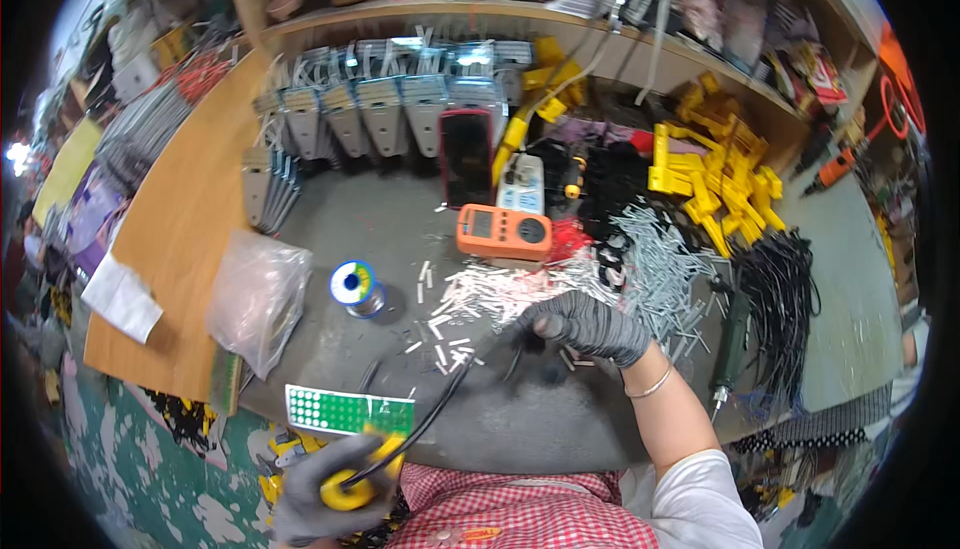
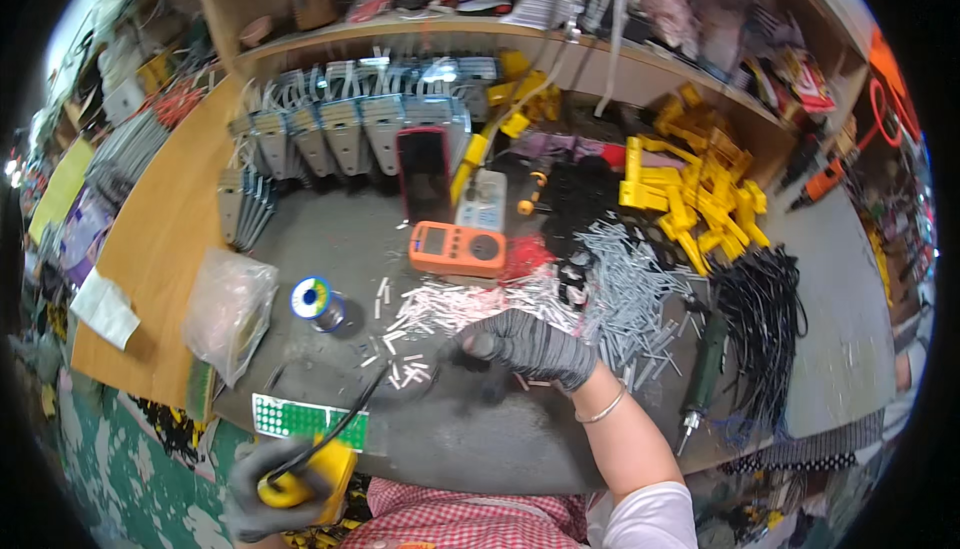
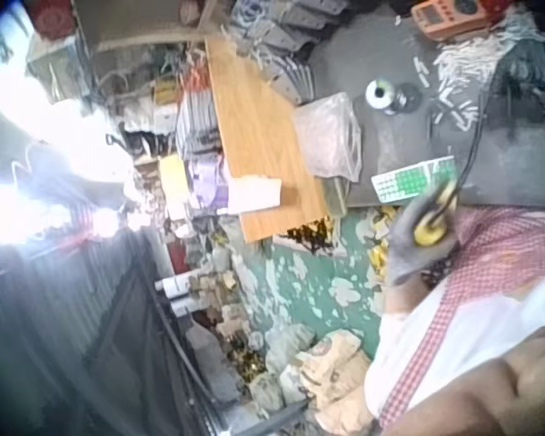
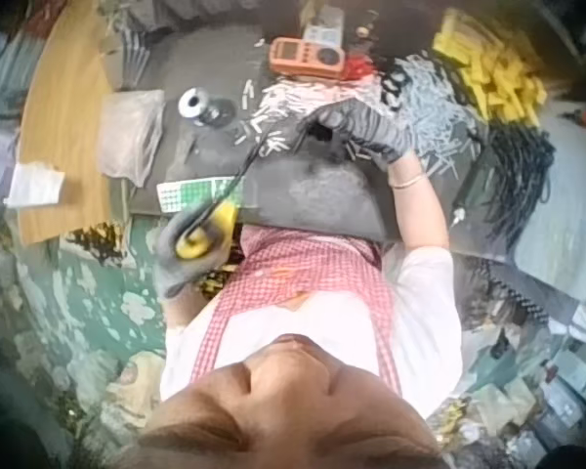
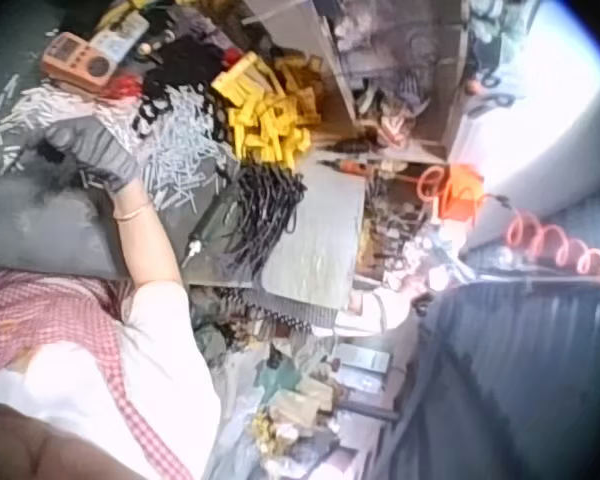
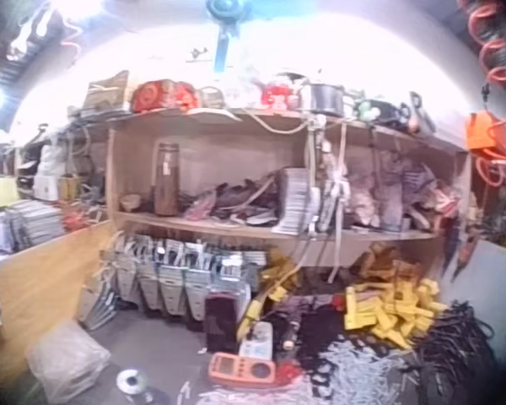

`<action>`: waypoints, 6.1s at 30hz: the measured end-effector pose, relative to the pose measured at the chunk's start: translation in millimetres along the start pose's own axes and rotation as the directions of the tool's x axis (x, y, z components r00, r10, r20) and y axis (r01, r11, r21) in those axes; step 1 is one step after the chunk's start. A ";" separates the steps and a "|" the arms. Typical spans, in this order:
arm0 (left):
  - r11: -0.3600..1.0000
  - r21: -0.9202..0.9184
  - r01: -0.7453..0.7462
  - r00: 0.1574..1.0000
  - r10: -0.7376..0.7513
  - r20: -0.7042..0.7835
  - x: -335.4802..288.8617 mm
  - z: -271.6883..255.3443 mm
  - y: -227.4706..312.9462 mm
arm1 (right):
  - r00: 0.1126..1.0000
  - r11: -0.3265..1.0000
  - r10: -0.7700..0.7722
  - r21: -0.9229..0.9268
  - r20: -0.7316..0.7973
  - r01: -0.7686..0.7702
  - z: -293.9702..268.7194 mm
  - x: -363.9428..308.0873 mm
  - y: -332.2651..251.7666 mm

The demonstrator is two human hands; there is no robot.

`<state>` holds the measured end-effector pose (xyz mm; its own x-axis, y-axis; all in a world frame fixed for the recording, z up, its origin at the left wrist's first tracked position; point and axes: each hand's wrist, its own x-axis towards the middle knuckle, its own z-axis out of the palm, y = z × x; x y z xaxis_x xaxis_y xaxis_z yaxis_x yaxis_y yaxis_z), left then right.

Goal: The person assembles electronic components by attaching plastic housings to metal brackets with an electric screwdriver, then soldering wires to a circuit board with a soldering iron.

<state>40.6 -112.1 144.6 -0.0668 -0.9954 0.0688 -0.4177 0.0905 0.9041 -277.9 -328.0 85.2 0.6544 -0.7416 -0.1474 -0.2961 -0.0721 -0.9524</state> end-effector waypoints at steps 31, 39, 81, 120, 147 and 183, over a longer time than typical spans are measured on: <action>0.563 0.813 0.150 0.811 0.400 -0.427 270.4 -166.3 -120.5 | 0.630 0.959 -0.036 -0.204 -0.776 -0.196 -98.0 -42.0 117.5; 0.527 0.850 -0.015 0.821 0.491 -0.290 332.8 -204.6 -140.1 | 0.278 0.450 -0.679 -0.684 -0.680 -0.575 -89.0 -62.1 140.8; 0.756 0.404 -0.516 0.840 0.353 0.413 105.1 227.6 -30.2 | 0.888 0.950 -0.188 -0.308 -0.420 0.055 70.2 -157.5 77.4; 0.765 0.336 -0.549 0.826 0.433 0.361 104.7 224.9 -30.2 | 0.384 0.485 0.155 -0.269 -0.910 -0.832 -345.2 -88.2 169.4; 0.723 0.406 -0.559 0.828 0.468 0.307 210.2 206.2 -22.4 | 0.729 0.658 -0.226 -0.653 -0.646 -0.374 -47.9 -133.3 -64.2; 0.896 0.298 -0.330 0.909 0.217 0.355 149.7 192.0 -55.2 | 0.769 0.969 -0.094 -0.234 -0.633 -0.075 13.7 -98.3 92.2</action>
<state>-120.4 -260.0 24.0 -0.4731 -0.8743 0.1086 -0.6219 0.4187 0.6617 -360.0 -252.6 8.3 0.0905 -0.9853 0.1448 -0.4990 -0.1707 -0.8496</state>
